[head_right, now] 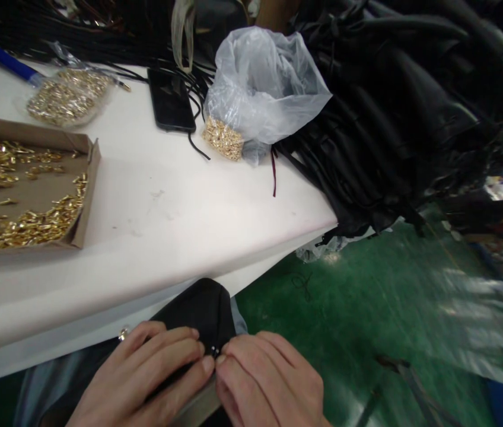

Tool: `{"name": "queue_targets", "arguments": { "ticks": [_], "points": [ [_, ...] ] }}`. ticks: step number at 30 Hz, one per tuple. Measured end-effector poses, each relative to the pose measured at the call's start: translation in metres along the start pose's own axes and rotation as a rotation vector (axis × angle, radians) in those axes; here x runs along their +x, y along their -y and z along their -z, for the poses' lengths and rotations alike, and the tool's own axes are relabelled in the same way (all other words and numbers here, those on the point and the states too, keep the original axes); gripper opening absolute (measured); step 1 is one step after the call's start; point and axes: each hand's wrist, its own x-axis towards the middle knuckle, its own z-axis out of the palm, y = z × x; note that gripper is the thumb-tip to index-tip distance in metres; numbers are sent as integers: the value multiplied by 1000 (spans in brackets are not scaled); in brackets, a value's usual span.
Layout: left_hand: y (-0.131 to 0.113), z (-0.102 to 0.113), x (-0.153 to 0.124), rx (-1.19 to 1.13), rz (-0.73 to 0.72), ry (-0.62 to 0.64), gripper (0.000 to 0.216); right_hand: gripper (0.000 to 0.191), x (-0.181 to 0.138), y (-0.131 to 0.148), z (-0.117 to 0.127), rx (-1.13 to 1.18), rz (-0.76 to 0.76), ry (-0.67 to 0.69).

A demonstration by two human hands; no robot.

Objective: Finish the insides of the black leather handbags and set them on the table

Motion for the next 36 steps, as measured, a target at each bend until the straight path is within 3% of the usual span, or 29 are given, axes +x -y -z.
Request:
{"name": "queue_targets", "arguments": {
  "ticks": [7, 10, 13, 18, 22, 28, 36],
  "points": [
    [-6, 15, 13, 55, -23, 102, 30, 14, 7, -4, 1, 46, 20, 28],
    [-7, 19, 15, 86, -46, 87, 31, 13, 8, -5, 0, 35, 50, 4],
    [-10, 11, 12, 106, -62, 33, 36, 13, 7, -4, 1, 35, 63, 18],
    [-21, -7, 0, 150, -32, -56, 22, 14, 7, -4, 3, 73, 60, 4],
    [-27, -12, -7, 217, -16, -97, 28, 11, 7, -9, -1, 146, 58, -6],
    [-27, -11, -7, 254, -115, -101, 29, 12, 8, -14, -5, 224, 61, 20],
    [-28, -12, -9, 295, -97, -58, 30, 12, 9, -14, -1, 219, 75, 52]
  ]
}}
